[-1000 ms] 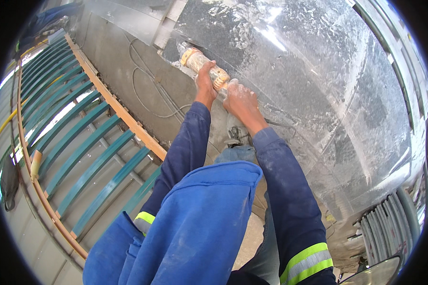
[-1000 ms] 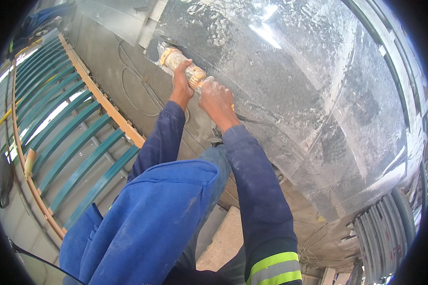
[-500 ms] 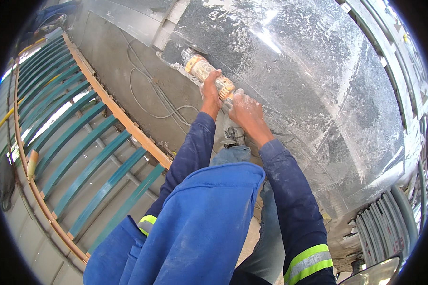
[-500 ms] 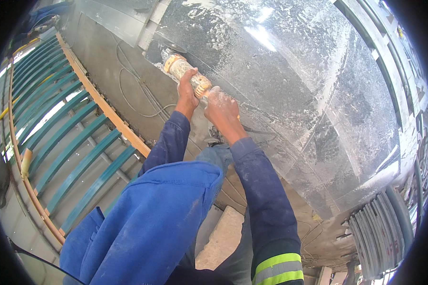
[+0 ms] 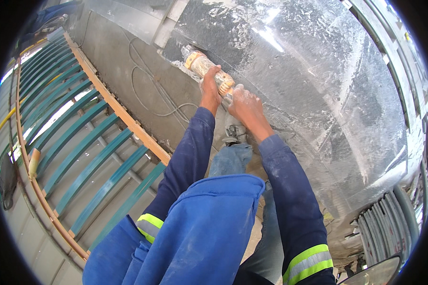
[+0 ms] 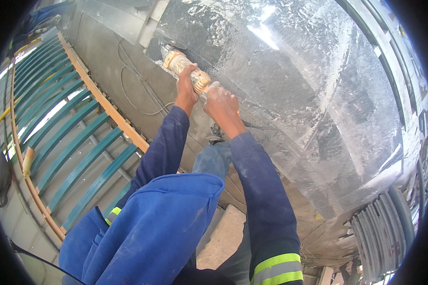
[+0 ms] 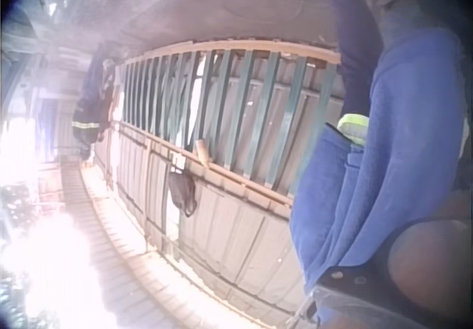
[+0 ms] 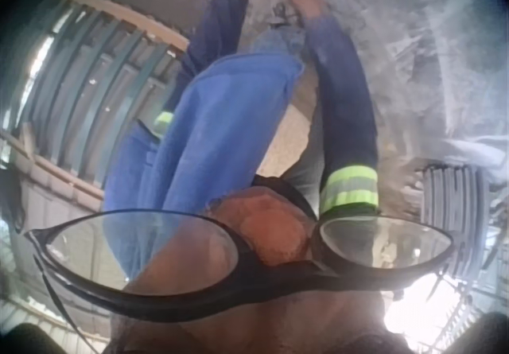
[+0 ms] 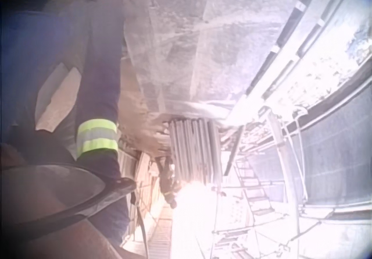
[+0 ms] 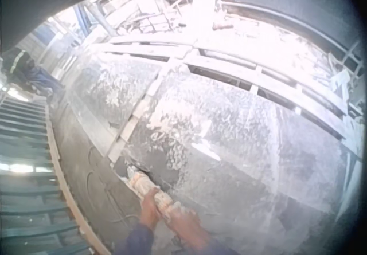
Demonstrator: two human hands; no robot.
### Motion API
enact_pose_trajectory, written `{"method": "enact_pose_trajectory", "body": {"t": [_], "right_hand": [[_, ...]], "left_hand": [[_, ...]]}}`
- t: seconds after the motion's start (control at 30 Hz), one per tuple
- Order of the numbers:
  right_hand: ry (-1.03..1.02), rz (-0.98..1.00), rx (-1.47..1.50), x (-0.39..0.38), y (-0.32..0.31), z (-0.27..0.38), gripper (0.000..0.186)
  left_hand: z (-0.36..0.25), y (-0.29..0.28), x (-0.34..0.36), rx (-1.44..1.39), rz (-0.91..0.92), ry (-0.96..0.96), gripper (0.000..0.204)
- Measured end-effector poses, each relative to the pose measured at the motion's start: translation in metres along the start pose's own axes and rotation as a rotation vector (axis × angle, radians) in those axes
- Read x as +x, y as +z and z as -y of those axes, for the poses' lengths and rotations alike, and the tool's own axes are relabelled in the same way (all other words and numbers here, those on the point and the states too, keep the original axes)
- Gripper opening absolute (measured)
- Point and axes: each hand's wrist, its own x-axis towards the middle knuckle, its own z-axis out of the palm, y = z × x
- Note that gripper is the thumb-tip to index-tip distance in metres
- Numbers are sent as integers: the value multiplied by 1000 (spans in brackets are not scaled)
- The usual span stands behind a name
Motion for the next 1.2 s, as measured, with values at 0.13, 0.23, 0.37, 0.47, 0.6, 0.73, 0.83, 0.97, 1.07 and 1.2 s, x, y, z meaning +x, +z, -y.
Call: {"method": "enact_pose_trajectory", "body": {"t": [0.13,0.23,0.37,0.47,0.6,0.73,0.83,0.97,1.07,1.2], "right_hand": [[-6,11,-17,-9,-5,-1,25],[-32,-37,-11,-4,-2,-2,25],[-55,-83,5,8,5,-3,24],[-75,-132,0,13,9,-2,22],[-39,-70,14,4,3,-3,22],[-13,-32,2,-14,-4,-7,23],[-6,-19,-2,-17,-7,-6,24],[-3,-15,-2,-9,-4,-6,24],[-36,-61,26,1,1,-5,24],[-44,-46,18,9,5,-3,24]], "left_hand": [[3,0,-10,-1,-2,14,29],[2,-1,-3,-11,22,41,29],[-2,1,8,-18,30,40,29],[-5,-1,17,-12,27,27,29],[2,2,5,-45,3,38,26],[10,3,-13,-14,-28,22,27],[14,-1,-11,-16,19,25,32],[12,-4,0,-12,32,54,32],[7,-3,10,-24,37,51,32],[1,-3,20,-23,22,22,31]]}}
